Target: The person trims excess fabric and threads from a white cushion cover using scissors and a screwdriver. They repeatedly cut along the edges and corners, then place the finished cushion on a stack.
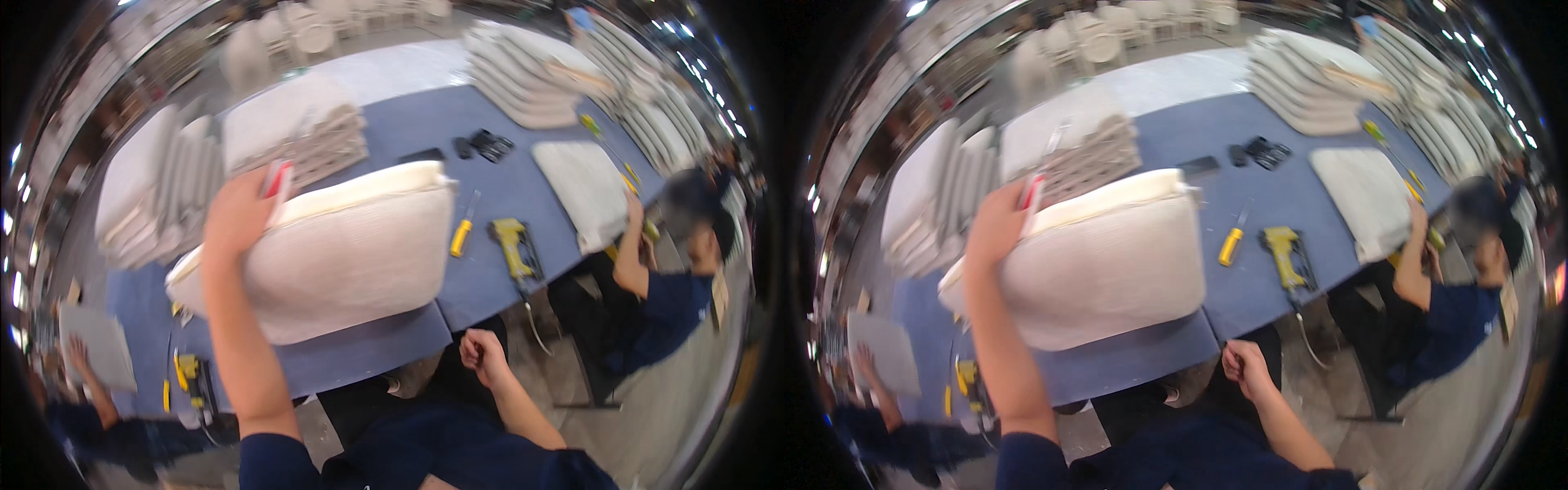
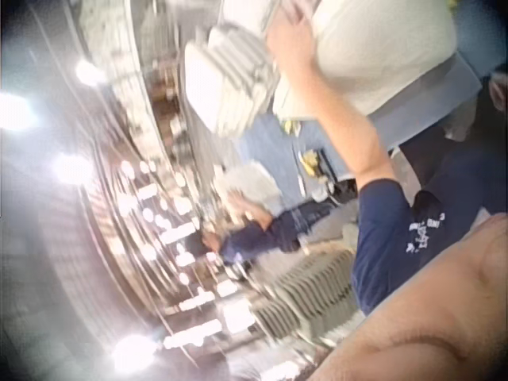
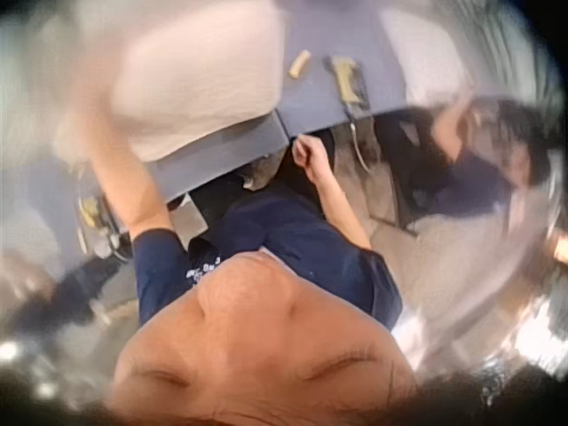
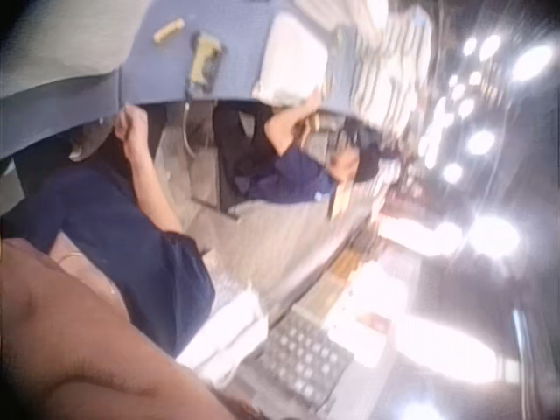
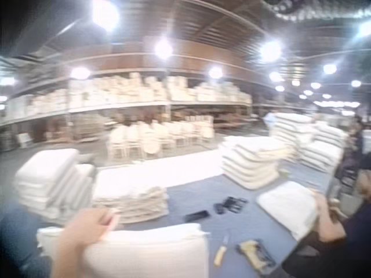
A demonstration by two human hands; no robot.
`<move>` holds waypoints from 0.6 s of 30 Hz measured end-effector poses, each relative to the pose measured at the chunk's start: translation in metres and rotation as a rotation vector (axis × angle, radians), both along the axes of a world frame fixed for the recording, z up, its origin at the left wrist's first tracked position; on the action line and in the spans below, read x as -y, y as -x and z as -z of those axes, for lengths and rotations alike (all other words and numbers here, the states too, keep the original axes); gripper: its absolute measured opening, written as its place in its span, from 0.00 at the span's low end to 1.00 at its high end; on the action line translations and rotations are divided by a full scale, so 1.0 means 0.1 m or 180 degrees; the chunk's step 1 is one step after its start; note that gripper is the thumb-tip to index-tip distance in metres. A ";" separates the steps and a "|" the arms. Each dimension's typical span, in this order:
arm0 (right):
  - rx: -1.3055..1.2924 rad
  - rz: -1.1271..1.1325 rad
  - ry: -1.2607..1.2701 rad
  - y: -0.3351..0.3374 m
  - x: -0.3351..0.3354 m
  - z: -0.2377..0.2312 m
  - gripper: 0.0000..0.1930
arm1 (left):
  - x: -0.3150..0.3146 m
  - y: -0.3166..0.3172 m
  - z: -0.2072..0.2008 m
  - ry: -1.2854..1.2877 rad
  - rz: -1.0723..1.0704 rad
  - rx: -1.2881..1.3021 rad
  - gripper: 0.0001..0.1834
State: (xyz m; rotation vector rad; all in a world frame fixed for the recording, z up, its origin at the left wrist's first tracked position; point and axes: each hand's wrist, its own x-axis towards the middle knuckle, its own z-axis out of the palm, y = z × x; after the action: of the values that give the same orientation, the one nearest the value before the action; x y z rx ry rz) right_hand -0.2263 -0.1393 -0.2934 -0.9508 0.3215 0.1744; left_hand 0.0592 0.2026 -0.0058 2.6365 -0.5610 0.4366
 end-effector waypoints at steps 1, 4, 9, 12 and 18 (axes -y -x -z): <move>0.0004 0.0156 0.0265 -0.07 0.03 -0.13 0.27 | 0.05 0.06 -0.08 -0.0046 -0.0049 -0.0253 0.23; 0.0261 0.0455 0.1085 -0.23 0.21 -0.44 0.24 | 0.15 0.23 -0.17 -0.0034 -0.0165 -0.0247 0.21; 0.1549 0.1005 0.2488 -0.64 0.33 -1.27 0.11 | 0.23 0.44 -0.20 -0.0237 -0.0405 -0.0031 0.23; 0.1890 0.0990 0.3086 -0.75 0.32 -1.92 0.05 | 0.19 0.53 -0.16 -0.0157 -0.0406 0.0065 0.22; 0.2682 0.1004 0.3815 -1.07 0.17 -2.61 0.10 | 0.23 0.72 -0.22 -0.0037 -0.0470 -0.0020 0.21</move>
State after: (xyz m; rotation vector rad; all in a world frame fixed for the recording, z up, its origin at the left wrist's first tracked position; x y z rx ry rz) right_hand -0.1197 -0.1561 -0.0326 -2.0132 -0.2727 -0.7922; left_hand -0.0129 0.1799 0.0158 2.6998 -0.3691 0.4703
